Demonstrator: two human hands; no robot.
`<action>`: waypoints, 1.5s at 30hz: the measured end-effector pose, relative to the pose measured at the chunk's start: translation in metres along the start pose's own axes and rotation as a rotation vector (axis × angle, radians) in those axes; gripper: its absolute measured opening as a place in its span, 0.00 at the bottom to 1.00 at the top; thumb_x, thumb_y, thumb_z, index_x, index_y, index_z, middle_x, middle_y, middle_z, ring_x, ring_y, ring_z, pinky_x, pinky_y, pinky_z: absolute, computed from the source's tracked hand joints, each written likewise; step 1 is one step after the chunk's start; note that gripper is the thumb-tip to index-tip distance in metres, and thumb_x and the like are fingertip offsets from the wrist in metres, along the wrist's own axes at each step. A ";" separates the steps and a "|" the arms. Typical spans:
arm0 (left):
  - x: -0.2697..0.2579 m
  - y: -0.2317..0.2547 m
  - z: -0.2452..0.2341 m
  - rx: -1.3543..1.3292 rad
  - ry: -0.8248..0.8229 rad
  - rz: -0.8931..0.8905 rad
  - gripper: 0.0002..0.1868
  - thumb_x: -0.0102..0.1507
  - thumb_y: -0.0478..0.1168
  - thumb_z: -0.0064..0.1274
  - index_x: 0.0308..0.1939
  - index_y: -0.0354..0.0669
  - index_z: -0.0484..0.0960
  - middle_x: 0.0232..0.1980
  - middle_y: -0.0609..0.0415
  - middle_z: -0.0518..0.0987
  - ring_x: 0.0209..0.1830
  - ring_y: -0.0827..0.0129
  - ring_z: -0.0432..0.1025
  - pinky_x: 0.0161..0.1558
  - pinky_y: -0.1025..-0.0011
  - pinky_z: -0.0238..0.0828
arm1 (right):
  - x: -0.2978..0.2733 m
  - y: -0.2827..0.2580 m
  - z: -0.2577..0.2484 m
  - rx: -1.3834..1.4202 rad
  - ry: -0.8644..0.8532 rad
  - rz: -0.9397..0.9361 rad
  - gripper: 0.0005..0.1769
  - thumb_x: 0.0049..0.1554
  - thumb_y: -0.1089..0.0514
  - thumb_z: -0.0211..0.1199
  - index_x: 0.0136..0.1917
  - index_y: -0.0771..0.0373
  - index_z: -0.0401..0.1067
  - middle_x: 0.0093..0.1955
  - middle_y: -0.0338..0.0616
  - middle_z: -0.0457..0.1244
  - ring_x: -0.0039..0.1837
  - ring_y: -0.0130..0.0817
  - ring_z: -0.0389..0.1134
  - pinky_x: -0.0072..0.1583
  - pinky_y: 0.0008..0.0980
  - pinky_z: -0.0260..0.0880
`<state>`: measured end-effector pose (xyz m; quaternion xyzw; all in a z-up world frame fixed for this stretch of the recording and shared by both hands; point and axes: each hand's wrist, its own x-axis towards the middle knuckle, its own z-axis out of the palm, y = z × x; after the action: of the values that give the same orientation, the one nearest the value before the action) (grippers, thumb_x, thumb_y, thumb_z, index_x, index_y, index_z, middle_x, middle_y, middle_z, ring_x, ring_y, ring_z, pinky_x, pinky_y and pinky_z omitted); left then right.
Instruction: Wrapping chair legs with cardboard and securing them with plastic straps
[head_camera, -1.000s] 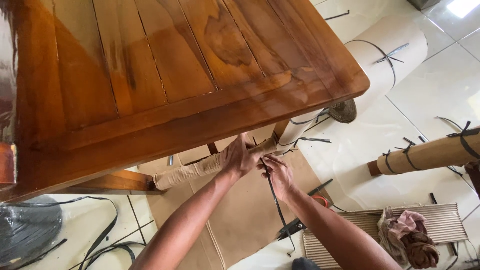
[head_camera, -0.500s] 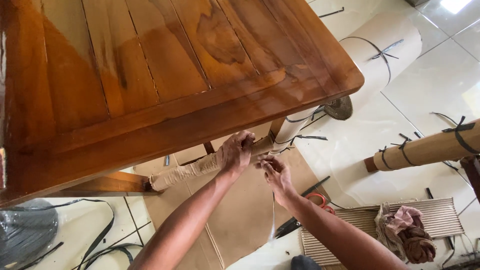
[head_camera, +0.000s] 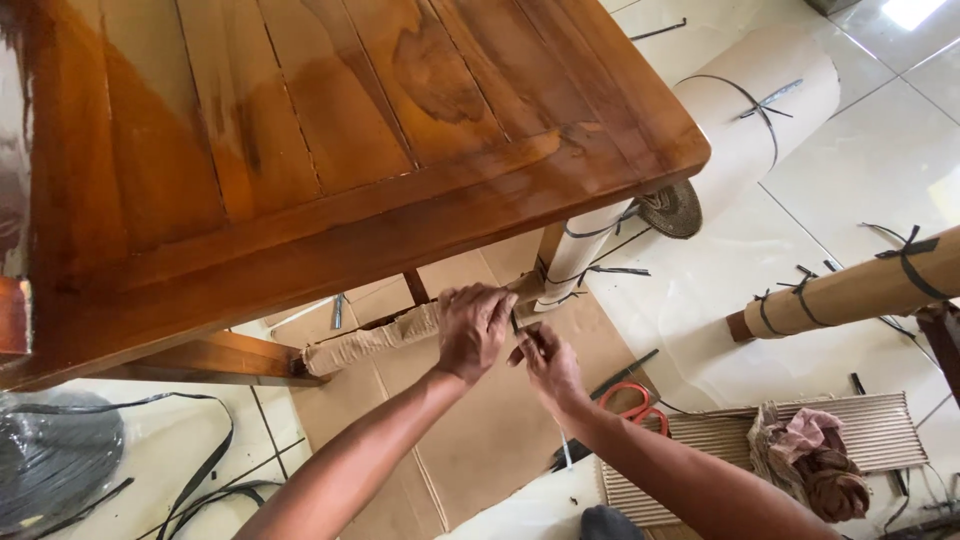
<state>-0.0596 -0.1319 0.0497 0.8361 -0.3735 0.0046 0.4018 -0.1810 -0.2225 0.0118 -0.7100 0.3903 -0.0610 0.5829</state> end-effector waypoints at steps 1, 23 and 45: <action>-0.005 0.004 0.000 0.001 0.026 -0.019 0.14 0.72 0.52 0.48 0.35 0.57 0.84 0.32 0.59 0.84 0.37 0.67 0.81 0.58 0.61 0.66 | -0.003 -0.002 -0.004 0.022 -0.016 -0.014 0.10 0.65 0.48 0.58 0.50 0.49 0.78 0.31 0.40 0.73 0.34 0.33 0.60 0.42 0.29 0.58; -0.050 0.033 -0.003 -0.373 -0.094 -0.490 0.11 0.68 0.41 0.51 0.39 0.41 0.86 0.23 0.59 0.77 0.19 0.74 0.66 0.23 0.71 0.65 | -0.055 -0.006 -0.042 -0.086 -0.478 -0.100 0.09 0.64 0.55 0.57 0.51 0.60 0.73 0.42 0.45 0.75 0.25 0.27 0.64 0.23 0.26 0.64; -0.038 0.052 -0.021 -0.450 -0.163 -0.691 0.16 0.61 0.37 0.63 0.52 0.40 0.82 0.37 0.48 0.87 0.35 0.65 0.82 0.41 0.67 0.80 | 0.012 -0.053 -0.044 -0.204 -0.163 -0.061 0.12 0.57 0.46 0.67 0.48 0.54 0.80 0.37 0.49 0.66 0.43 0.43 0.66 0.48 0.45 0.67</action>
<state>-0.1135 -0.1144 0.0866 0.8011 -0.0935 -0.2781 0.5218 -0.1710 -0.2637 0.0674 -0.7798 0.3242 0.0192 0.5352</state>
